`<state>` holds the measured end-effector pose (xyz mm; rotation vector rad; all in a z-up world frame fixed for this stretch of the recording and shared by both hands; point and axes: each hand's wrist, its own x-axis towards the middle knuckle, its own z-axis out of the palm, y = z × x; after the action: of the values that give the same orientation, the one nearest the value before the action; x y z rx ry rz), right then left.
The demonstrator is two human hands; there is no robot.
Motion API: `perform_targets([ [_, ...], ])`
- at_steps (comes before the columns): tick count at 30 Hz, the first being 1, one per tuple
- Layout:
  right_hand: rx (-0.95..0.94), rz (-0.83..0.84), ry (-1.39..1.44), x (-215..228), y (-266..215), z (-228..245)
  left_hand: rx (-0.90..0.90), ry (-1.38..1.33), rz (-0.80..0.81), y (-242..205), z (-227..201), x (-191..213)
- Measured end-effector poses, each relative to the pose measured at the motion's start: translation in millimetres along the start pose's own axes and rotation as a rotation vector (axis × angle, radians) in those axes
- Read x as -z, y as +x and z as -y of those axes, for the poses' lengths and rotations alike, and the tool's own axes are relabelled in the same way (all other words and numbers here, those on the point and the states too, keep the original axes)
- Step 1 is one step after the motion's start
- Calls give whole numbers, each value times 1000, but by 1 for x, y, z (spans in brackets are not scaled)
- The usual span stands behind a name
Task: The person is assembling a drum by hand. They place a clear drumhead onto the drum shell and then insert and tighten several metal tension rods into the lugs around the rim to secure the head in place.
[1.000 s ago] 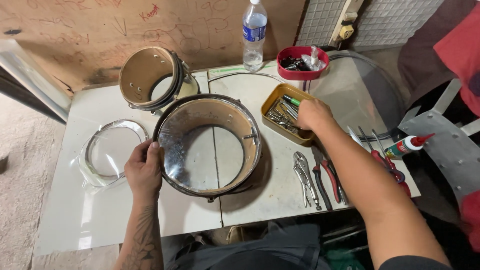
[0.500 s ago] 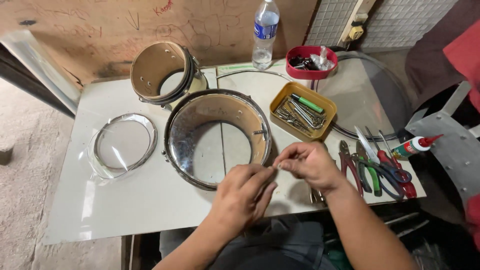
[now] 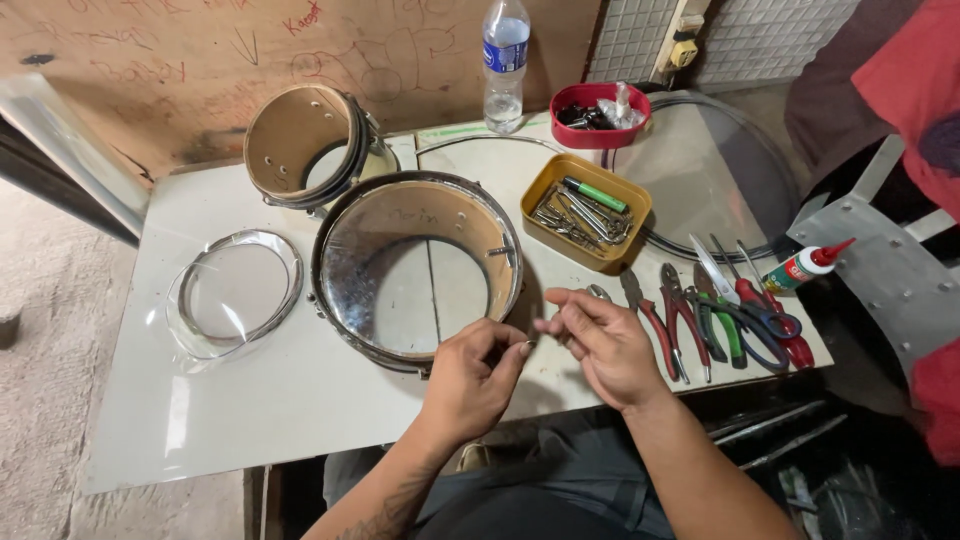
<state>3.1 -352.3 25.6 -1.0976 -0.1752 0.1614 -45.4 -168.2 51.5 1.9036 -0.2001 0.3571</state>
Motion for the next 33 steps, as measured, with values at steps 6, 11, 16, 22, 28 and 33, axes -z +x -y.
perform_targets([
  [6,277,-27,-2,22,-4,-26,273,-145,23,-8,1,-2],
  [11,430,-46,-375,7,-11,-12,428,-297,38,-12,-8,-2],
  [16,555,-75,-579,3,-17,-12,510,-339,42,-12,-12,-4],
  [22,240,-288,-150,40,-23,-63,570,-425,16,-14,-1,-23],
  [28,-193,-311,221,56,-32,-99,302,76,-13,-29,24,-50],
  [33,-456,-193,299,44,-34,-100,-66,418,110,-28,11,-47],
])
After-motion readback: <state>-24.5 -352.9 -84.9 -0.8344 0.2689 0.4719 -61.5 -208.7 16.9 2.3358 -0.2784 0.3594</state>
